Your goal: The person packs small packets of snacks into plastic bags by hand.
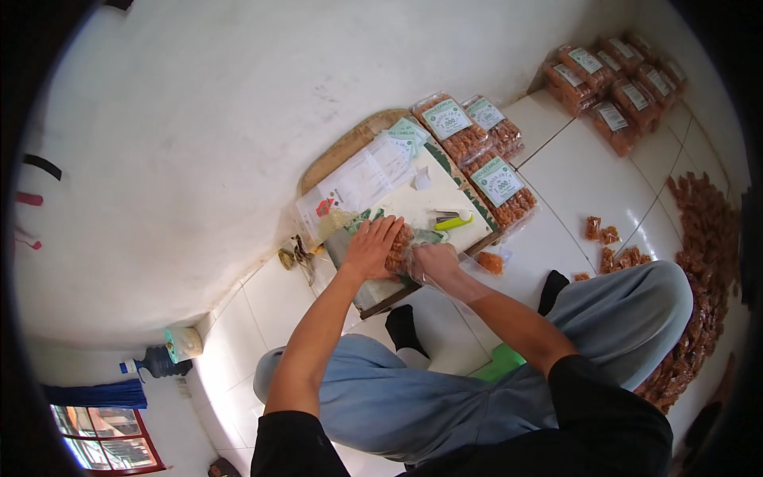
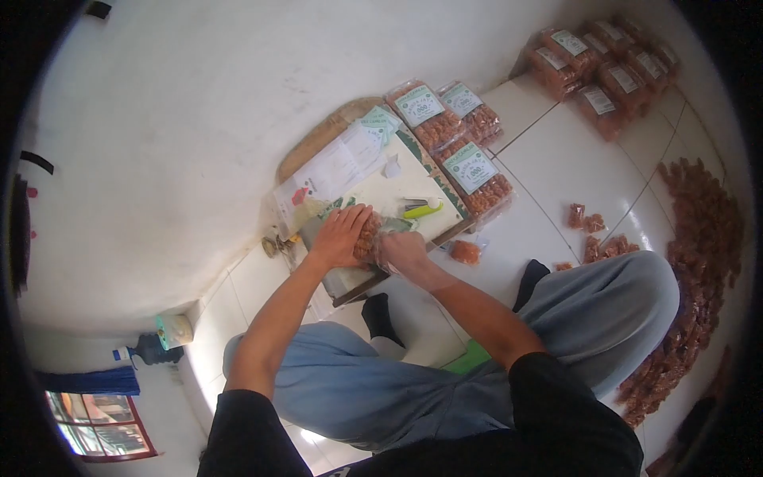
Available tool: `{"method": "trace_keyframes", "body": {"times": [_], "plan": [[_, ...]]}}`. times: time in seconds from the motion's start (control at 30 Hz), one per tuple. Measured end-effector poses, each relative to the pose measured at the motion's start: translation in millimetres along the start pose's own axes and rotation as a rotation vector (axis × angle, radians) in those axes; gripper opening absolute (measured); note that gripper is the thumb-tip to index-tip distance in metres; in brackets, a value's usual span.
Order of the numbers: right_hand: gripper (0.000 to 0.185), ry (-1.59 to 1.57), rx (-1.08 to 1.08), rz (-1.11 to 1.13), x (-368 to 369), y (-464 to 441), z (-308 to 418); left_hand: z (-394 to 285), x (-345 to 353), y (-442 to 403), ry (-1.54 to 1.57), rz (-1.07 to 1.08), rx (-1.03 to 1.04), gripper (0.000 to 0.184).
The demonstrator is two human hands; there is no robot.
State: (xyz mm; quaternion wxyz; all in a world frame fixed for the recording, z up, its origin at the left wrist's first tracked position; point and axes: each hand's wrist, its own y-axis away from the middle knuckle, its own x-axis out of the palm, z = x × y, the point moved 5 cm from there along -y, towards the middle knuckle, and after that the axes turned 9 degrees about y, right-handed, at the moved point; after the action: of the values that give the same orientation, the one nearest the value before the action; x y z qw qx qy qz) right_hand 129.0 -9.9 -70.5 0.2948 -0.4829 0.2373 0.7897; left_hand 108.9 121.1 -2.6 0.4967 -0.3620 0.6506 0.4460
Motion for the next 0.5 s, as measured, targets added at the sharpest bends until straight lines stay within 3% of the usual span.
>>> {"method": "trace_keyframes", "body": {"times": [0.13,0.2,0.23,0.3,0.33,0.4,0.43,0.5], "plan": [[0.027,-0.041,-0.038,-0.053,-3,6,-1,-3,-5,6,-0.082,-0.076,-0.079,0.142],[0.023,-0.039,-0.088,-0.079,-7,11,-5,6,-7,15,-0.064,-0.053,-0.304,0.148],[0.018,-0.065,-0.129,-0.08,-4,12,-7,8,-7,21,-0.061,-0.056,-0.314,0.148],[0.018,-0.089,-0.182,-0.073,16,11,-14,25,-2,36,-0.108,0.07,-0.522,0.14],[0.023,-0.189,-0.196,-0.141,40,7,-22,39,10,42,-0.105,0.072,-0.532,0.14],[0.031,-0.286,-0.217,-0.213,47,7,-28,76,39,57,0.297,0.12,-0.958,0.113],[0.034,-0.304,-0.276,-0.285,42,12,-26,74,42,62,0.297,0.119,-0.963,0.113],[0.037,-0.323,-0.339,-0.359,25,22,-17,48,69,74,1.372,0.002,-1.231,0.082]]}}
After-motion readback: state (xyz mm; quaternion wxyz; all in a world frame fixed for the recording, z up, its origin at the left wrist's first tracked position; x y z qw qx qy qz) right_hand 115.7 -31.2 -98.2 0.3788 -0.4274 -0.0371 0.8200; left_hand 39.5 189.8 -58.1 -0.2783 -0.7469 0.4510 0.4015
